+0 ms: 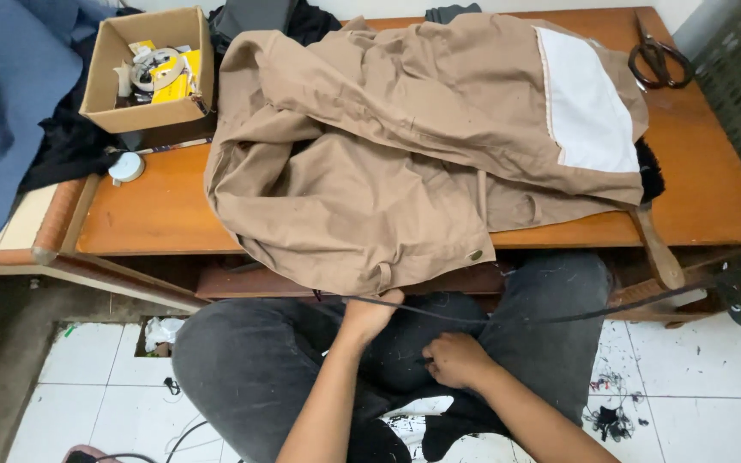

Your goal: Trimming loose threads from a brown garment using thread nippers at a finishing station.

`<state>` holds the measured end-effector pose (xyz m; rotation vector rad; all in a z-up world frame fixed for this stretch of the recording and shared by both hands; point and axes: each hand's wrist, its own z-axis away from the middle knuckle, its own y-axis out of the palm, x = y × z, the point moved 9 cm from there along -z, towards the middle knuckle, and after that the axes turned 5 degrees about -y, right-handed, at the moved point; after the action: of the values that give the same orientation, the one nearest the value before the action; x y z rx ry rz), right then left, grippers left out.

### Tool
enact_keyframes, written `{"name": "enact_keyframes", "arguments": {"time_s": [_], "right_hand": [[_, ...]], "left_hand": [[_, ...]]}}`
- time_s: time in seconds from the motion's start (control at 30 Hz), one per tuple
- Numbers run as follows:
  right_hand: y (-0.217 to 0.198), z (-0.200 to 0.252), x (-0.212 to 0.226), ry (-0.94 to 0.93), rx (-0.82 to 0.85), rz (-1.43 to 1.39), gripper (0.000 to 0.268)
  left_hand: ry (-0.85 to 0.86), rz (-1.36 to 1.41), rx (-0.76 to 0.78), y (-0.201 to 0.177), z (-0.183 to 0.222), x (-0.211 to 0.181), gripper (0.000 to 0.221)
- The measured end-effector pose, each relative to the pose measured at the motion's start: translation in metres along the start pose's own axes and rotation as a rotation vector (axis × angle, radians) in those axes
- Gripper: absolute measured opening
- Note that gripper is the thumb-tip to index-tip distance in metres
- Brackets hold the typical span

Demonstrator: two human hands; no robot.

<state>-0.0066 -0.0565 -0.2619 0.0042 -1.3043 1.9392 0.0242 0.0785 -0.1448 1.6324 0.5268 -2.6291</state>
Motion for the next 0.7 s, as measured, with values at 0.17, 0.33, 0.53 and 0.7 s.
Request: {"name": "enact_keyframes", "arguments": {"time_s": [0.17, 0.33, 0.53, 0.7], "right_hand": [[-0.006, 0.005, 0.009, 0.041, 0.061, -0.003, 0.013], [-0.02, 0.017, 0.015, 0.05, 0.017, -0.106, 0.02], [0.005, 0.018, -0.002, 0.084, 0.178, -0.035, 0.016], [-0.009, 0.024, 0.004, 0.131, 0.191, -0.087, 0.022]], "left_hand": [[-0.143, -0.975, 0.205, -0.001, -0.01, 0.024, 0.031], [-0.309, -1.175, 0.034, -0.019, -0.017, 0.03, 0.048], [-0.553, -1.179, -0.066, -0.043, -0.052, 0.064, 0.056], [-0.795, -1.13, -0.151, -0.062, -0.058, 0.104, 0.063]]}}
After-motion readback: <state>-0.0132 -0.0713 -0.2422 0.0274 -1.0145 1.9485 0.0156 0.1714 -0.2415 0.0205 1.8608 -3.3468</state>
